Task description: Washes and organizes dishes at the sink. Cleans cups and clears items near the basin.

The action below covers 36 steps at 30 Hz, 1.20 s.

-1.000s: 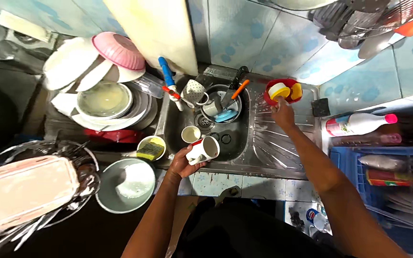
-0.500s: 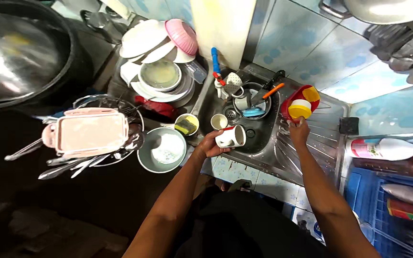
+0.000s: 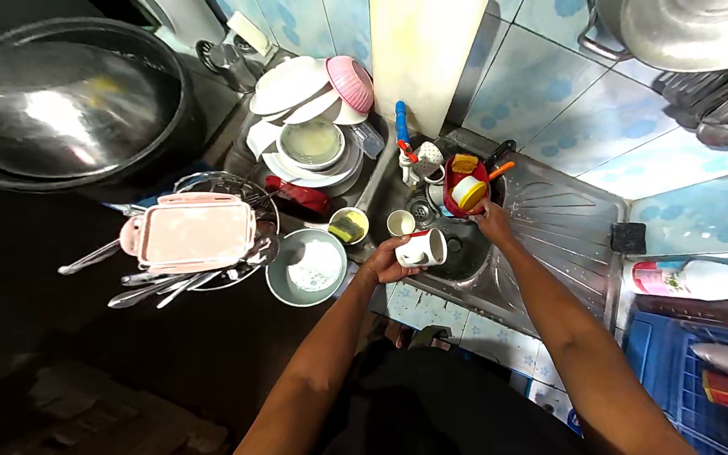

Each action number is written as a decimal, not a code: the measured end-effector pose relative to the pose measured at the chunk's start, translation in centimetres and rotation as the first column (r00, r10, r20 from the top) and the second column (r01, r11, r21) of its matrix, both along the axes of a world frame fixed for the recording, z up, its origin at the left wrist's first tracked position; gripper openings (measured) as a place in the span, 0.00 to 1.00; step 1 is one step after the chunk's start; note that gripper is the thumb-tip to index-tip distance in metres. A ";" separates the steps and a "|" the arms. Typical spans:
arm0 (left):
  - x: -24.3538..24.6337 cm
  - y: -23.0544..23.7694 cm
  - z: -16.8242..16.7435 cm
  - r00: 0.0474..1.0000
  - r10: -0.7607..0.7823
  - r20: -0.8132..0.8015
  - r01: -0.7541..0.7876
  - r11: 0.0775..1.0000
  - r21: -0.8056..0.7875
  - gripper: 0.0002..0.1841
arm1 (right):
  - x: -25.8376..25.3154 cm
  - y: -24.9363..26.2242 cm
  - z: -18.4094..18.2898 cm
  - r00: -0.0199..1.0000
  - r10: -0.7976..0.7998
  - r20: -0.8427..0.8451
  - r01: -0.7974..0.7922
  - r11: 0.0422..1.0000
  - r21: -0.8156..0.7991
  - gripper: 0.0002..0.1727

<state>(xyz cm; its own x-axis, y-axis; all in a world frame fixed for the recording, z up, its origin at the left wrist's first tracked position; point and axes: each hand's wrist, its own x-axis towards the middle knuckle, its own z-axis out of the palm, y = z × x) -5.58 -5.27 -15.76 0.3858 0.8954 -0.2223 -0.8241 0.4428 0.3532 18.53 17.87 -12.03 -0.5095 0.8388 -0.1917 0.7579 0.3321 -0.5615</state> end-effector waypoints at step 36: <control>0.5 -1.2 1.6 0.989 0.134 -0.064 -0.139 0.986 -0.089 0.41 | 1.7 -16.8 3.7 0.959 -0.183 -0.218 0.091 0.921 -0.378 0.17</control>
